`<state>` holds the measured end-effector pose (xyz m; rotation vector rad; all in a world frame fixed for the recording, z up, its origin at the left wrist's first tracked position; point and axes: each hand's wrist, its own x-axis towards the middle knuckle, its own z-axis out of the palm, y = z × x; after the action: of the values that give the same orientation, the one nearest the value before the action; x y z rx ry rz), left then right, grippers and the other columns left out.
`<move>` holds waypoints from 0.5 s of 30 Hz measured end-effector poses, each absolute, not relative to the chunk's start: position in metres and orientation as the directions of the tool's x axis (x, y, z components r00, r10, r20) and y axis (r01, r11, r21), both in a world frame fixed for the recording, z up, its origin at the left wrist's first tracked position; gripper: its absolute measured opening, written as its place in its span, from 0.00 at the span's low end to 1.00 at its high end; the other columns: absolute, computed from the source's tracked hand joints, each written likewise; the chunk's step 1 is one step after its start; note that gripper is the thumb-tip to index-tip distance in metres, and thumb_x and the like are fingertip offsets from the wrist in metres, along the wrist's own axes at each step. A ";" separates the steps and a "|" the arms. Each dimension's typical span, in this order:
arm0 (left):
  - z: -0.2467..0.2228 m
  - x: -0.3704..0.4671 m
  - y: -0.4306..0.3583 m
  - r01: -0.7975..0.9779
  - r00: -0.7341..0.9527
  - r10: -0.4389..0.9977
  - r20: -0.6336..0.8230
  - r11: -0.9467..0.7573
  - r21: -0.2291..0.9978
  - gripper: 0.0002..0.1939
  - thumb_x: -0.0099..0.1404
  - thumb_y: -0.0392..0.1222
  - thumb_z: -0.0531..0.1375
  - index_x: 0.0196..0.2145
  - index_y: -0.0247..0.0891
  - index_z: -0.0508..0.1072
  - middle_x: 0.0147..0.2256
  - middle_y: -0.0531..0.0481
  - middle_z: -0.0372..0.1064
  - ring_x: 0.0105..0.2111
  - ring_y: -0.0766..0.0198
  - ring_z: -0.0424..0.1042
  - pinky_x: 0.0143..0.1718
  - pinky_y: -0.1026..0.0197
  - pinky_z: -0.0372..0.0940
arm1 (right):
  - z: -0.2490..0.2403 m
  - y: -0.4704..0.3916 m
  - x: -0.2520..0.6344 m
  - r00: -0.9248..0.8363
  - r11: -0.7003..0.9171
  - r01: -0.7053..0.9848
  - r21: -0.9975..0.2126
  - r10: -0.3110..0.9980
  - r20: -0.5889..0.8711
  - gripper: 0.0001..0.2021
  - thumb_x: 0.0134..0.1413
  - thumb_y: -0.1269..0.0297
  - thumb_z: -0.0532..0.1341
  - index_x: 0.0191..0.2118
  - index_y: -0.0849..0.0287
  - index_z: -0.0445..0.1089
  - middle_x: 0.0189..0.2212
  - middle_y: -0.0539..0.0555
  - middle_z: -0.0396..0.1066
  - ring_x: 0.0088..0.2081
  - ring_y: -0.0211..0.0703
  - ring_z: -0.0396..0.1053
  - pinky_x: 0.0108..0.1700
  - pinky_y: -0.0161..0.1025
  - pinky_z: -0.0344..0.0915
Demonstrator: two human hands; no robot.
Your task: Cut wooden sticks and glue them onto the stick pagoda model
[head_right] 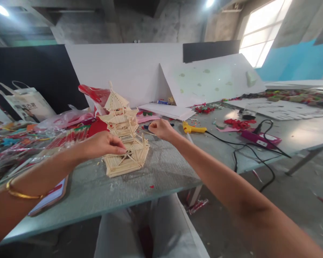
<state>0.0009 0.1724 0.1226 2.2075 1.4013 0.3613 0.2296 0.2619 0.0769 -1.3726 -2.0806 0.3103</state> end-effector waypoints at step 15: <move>0.108 0.014 0.176 0.746 0.553 0.831 -0.068 -0.457 0.485 0.08 0.51 0.43 0.60 0.25 0.39 0.77 0.22 0.53 0.70 0.24 0.67 0.64 0.26 0.66 0.52 | 0.043 0.192 0.242 -0.342 0.576 0.601 -0.554 0.812 0.473 0.12 0.54 0.59 0.54 0.33 0.58 0.73 0.28 0.51 0.71 0.29 0.39 0.64 0.32 0.34 0.56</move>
<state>0.0137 0.1763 0.1084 2.3269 1.2730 0.2450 0.2422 0.1923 0.0428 -1.1238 -2.0689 0.3652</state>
